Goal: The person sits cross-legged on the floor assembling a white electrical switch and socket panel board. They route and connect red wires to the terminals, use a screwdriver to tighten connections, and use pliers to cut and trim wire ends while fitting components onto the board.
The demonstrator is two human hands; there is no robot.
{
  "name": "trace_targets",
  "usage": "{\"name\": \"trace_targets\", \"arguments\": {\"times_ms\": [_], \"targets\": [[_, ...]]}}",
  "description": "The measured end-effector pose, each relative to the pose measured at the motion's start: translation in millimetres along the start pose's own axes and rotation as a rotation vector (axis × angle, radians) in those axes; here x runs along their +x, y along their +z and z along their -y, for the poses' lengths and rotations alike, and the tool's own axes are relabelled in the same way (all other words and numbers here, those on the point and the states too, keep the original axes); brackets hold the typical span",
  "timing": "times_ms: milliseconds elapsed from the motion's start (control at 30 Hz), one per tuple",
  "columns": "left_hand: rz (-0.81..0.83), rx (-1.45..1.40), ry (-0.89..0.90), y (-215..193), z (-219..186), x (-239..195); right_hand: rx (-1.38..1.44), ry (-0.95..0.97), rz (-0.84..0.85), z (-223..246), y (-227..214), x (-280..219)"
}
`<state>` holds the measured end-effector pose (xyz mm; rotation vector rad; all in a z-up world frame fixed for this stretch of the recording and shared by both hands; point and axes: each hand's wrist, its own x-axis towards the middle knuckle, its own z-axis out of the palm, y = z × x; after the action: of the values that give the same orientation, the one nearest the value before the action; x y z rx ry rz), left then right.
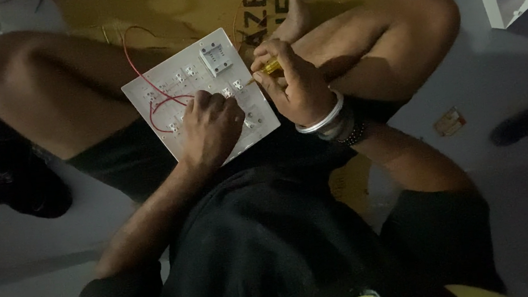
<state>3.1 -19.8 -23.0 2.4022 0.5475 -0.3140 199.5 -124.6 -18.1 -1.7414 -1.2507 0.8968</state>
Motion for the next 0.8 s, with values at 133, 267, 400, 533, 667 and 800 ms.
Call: {"name": "trace_targets", "arguments": {"times_ms": [133,267,400,533,667,800], "targets": [[0.075,0.041,-0.066,8.7,0.2,-0.1,0.019,-0.005,-0.021,-2.7,1.7,-0.6],[0.029,0.077,-0.068,10.4,-0.6,0.0,0.019,-0.004,-0.038,2.0,2.2,-1.5],[0.067,0.090,-0.057,10.9,1.5,-0.4,0.009,-0.023,-0.058,-1.2,3.4,-3.6],[0.033,0.088,-0.056,12.6,1.8,-0.2,-0.003,-0.077,-0.056,-7.1,7.1,-6.1],[0.045,0.061,-0.049,8.8,0.1,0.9,0.012,-0.069,-0.033,-3.5,7.0,-3.5],[0.032,0.060,-0.056,11.5,2.4,-0.4,0.001,-0.076,-0.025,-7.0,6.5,-3.2]]}}
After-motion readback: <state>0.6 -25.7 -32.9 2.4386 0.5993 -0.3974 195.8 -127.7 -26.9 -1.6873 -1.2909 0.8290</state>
